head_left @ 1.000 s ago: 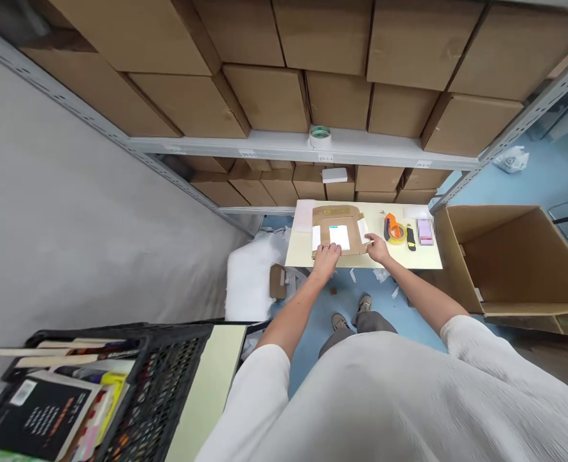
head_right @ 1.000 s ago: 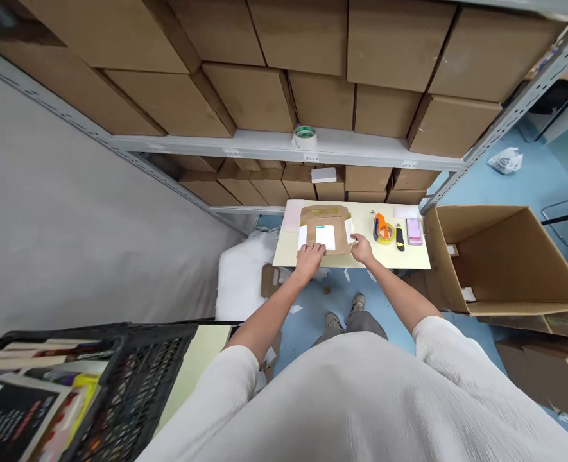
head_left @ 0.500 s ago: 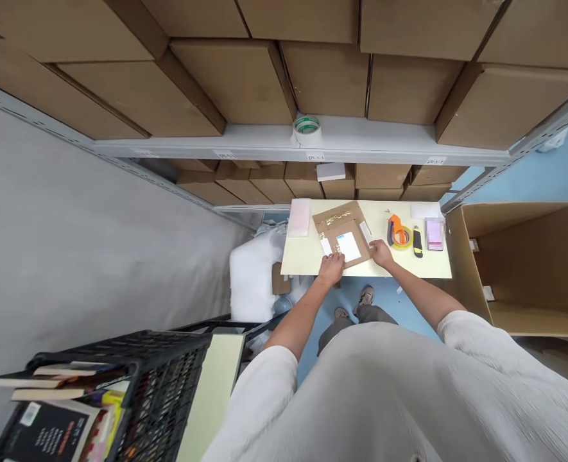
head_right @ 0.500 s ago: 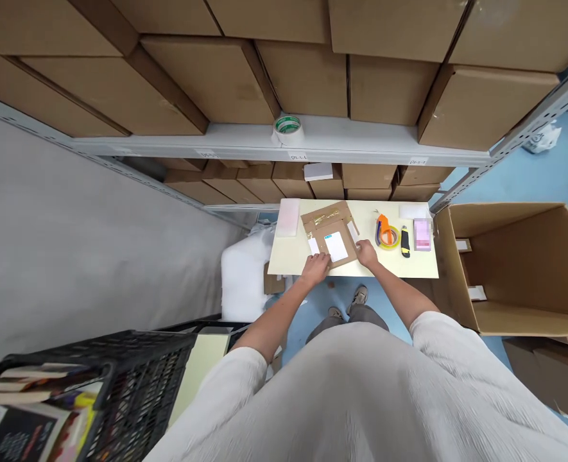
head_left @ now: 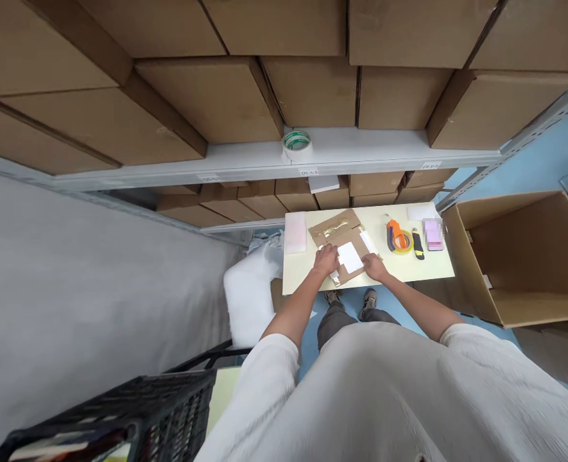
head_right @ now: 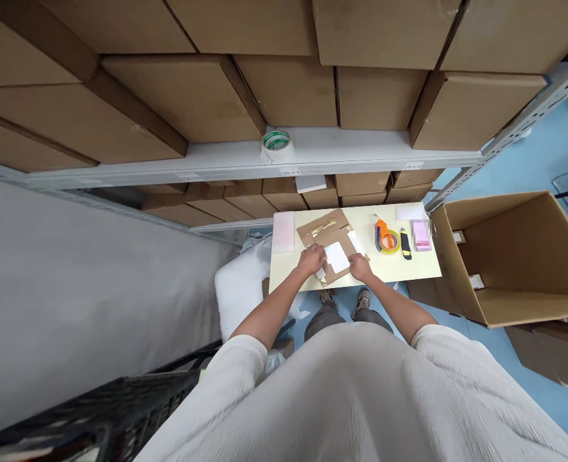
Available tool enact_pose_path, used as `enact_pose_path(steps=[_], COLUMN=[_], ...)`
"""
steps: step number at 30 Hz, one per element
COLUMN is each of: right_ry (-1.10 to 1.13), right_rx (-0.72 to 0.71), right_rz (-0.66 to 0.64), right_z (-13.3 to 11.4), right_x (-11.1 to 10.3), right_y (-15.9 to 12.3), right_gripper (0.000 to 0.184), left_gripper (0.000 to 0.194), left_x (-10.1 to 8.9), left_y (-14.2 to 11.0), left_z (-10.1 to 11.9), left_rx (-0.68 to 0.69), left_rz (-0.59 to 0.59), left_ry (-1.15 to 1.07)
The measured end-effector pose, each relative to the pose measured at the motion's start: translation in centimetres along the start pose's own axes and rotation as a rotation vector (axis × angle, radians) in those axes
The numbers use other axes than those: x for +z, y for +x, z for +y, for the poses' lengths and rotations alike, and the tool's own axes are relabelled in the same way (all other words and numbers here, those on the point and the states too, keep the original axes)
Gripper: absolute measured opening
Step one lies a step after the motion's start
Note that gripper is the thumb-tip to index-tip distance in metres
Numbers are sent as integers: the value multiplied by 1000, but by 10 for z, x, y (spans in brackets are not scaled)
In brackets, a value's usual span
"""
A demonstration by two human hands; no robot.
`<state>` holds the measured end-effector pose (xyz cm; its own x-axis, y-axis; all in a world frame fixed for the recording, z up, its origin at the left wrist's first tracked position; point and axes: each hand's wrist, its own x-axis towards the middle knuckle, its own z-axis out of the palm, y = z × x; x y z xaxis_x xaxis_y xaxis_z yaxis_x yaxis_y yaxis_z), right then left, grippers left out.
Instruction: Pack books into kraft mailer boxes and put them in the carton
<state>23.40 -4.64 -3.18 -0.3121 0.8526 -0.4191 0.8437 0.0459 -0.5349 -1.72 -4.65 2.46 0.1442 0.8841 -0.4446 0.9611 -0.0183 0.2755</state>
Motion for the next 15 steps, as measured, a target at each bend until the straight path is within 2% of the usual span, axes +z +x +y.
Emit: enact_pose_path(steps=[5,9,15], right_ry=[-31,-15,17], right_rx=[192,336,460], right_rz=[0,6,-28], right_z=[-15,-32,-60], right_x=[22,36,47], right_y=[-6,-11,-7], right_gripper=[44,47,52], left_gripper=[43,54,69], left_x=[-8,-14,-14], left_y=[32,61,101], left_z=[-27,-48,-68], left_rx=[78,131,181], left_rz=[-55,-76,-127], left_ry=[22,32,2])
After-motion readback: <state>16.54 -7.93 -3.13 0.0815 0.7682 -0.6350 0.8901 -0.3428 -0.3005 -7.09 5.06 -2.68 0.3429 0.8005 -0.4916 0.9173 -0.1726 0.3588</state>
